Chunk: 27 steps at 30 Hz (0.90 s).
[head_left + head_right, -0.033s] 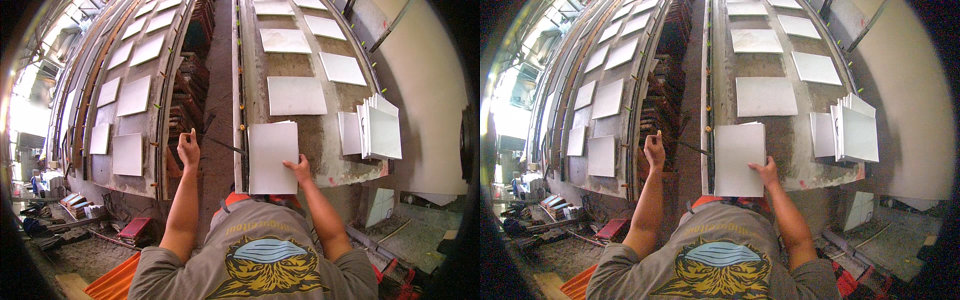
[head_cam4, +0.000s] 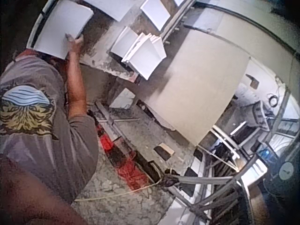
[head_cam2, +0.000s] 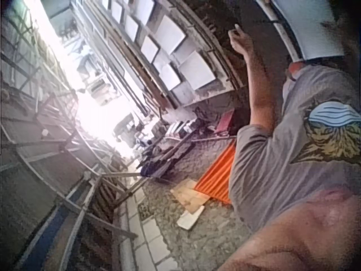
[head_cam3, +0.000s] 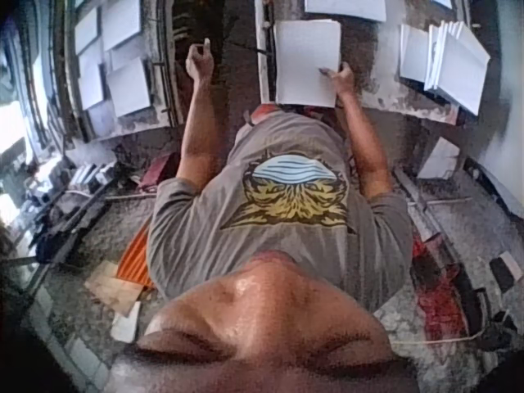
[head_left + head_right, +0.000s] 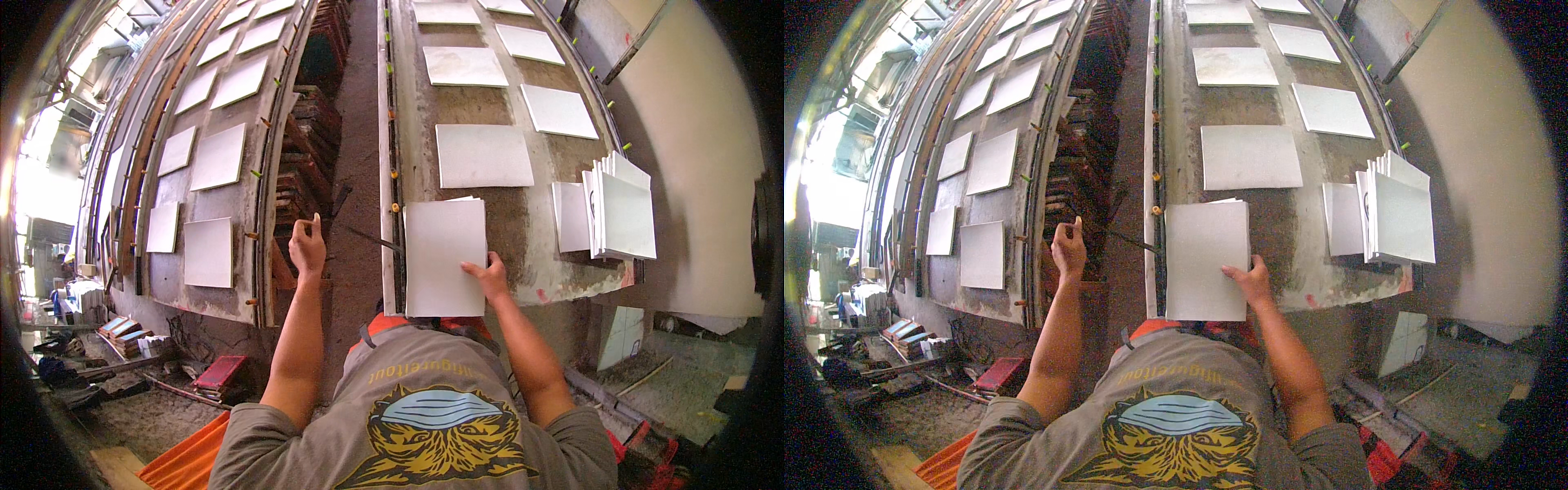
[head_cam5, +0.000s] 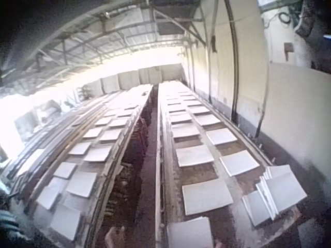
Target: The person repeatedly places white square tiles into a wooden frame, removes the frame, and stacks the tiles on a nearby rack. The process is repeated multiple times with consistent hand movements and placement.
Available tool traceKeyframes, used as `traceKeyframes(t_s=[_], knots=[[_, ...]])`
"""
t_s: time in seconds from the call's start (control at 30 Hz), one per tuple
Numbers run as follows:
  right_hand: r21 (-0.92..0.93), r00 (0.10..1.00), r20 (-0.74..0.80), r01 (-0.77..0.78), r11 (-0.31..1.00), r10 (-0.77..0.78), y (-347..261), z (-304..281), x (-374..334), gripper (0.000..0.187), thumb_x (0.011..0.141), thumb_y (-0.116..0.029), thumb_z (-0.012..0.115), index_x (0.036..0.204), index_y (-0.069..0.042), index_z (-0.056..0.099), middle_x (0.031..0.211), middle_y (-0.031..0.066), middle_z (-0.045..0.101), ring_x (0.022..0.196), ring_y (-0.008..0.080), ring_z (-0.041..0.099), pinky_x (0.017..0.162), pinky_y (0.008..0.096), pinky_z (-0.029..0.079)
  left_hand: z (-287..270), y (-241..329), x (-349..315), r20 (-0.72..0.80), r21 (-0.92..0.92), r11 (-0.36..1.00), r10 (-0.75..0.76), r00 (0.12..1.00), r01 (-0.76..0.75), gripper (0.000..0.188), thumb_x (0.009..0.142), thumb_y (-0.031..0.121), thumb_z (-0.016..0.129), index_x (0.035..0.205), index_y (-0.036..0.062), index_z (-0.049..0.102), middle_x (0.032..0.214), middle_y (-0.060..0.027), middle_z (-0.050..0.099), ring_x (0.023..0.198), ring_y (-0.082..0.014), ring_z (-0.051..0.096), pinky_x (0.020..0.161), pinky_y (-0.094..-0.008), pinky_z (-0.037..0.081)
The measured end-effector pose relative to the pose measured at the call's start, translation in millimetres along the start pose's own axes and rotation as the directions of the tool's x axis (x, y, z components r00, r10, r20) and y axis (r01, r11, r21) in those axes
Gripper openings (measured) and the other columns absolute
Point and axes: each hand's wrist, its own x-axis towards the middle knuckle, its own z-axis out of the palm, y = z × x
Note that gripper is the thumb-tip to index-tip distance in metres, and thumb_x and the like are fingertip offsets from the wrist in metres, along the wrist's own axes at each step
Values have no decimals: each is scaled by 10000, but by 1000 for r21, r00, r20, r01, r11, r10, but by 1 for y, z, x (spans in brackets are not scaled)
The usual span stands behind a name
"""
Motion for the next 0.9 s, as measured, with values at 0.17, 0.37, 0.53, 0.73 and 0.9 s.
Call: traceKeyframes(t_s=[0.17,0.37,0.53,0.73,0.9], knots=[[-216,999,-32,-27,976,20,6,-3,-2,820,677,-552,856,1194,50,651,1100,237,718,1021,331,708,914,428,542,15,-10,-35,-66,304,858,453,889,-415,558,895,430,718,1289,59,584,1308,-149,569,1283,-352,462,1082,-505,315],[-370,997,65,64,927,-43,1,-9,3,902,698,-634,819,1259,49,636,1186,278,673,1147,381,647,993,469,498,41,80,-155,587,-99,544,708,392,-833,1011,673,780,730,1500,260,469,1602,-157,320,1535,-377,175,1207,-650,93],[-228,913,-310,202,953,-267,38,-38,-17,452,913,-374,692,1143,15,675,1074,190,706,1000,340,670,888,412,517,68,60,-167,662,-67,455,686,301,-888,1010,676,780,719,1512,282,447,1637,-116,281,1538,-378,160,1201,-667,91],[16,852,-490,-203,979,185,141,-67,-83,195,787,-144,667,907,9,669,873,138,712,825,271,685,759,388,527,66,65,-169,703,-48,438,653,281,-898,1046,630,781,748,1500,285,449,1639,-110,256,1538,-379,132,1200,-675,71],[-124,955,-63,-296,947,291,180,-24,-75,329,762,-95,734,1057,42,684,978,130,729,902,237,708,777,366,548,68,86,-164,735,-29,439,618,278,-898,1084,610,806,744,1479,216,475,1629,-126,257,1533,-383,117,1200,-676,36]])
